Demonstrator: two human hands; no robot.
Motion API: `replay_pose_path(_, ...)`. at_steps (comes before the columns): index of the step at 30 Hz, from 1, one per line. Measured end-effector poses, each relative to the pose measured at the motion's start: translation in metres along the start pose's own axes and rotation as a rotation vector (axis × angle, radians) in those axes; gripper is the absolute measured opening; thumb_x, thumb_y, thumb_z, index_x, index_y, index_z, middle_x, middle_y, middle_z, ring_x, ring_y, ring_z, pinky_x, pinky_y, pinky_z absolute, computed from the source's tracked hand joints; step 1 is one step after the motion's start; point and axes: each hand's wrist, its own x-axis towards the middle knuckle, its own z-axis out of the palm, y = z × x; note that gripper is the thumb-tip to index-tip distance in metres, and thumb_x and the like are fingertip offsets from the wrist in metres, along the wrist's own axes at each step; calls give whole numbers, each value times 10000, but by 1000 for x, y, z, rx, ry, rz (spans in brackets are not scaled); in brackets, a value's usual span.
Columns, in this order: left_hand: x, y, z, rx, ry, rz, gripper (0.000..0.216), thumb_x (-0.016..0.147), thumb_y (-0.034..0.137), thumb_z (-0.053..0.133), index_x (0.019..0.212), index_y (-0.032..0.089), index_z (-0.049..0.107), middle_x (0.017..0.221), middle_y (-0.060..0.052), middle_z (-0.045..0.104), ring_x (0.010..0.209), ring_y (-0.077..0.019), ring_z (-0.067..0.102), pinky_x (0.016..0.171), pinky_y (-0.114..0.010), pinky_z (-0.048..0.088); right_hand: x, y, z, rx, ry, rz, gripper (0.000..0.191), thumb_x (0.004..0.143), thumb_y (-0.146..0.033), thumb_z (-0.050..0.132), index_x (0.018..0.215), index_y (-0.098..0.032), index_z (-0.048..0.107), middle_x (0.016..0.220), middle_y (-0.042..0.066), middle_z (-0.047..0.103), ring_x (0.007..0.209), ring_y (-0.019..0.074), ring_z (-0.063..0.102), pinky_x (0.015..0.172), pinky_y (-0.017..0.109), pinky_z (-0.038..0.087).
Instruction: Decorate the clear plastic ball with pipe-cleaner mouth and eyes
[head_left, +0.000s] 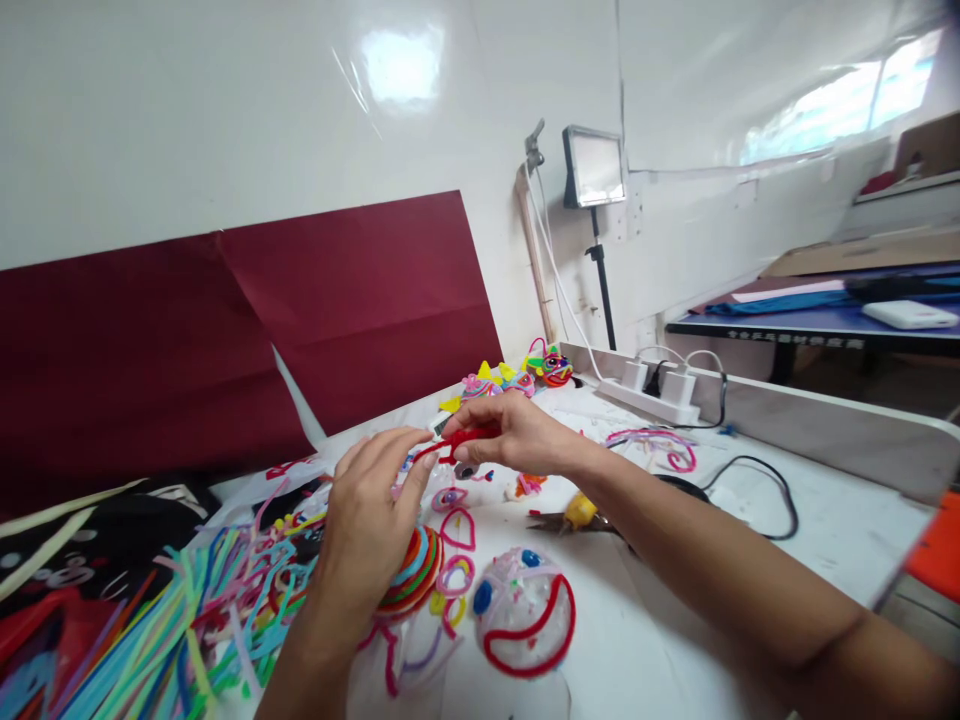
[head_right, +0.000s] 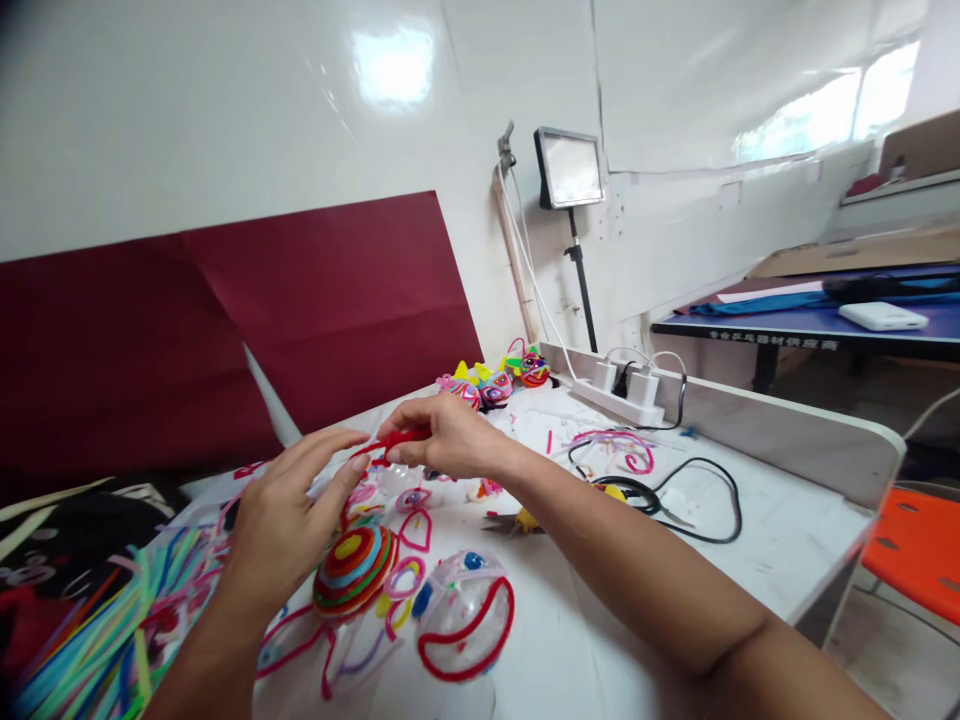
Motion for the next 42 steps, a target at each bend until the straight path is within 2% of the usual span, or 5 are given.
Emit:
replay_pose_path(4,0,7,-1,-63,7,-34,210,921,334,523,895,213,692,874,-38,738,830,-214,672,855,-328,460,-1,0,5,40,8,0,154,758,-84,681,892,-134,624,721,-9,650,639,106,615,636,258,507)
replay_pose_path(20,-2,3,-9,-515,-42,-369,101,822,339,671,839,256,727,843,21,712,789,-149,637,718,-222,481,1,-2,4,292,-15,54,164,730,-195,765,819,-126,646,661,10,697,611,118,674,547,211,508)
replay_pose_path(27,-1,4,-12,-646,-93,-394,58,774,297,712,808,262,743,804,32,715,743,-123,639,664,-190,496,1,0,0,387,-65,63,221,680,-223,822,805,-133,665,644,8,717,595,116,683,574,217,518)
replay_pose_path(34,-1,2,-12,-551,-72,-260,48,798,248,700,816,274,736,820,38,705,759,-118,637,690,-210,493,0,-1,-1,423,-114,90,222,684,-229,824,808,-125,672,640,26,729,587,118,685,576,213,521)
replay_pose_path(42,-1,13,-16,-112,90,67,86,863,143,630,879,197,694,838,5,677,767,-119,620,723,-240,473,0,2,-1,424,-139,167,303,631,-284,858,803,-125,666,601,19,718,531,118,667,546,214,520)
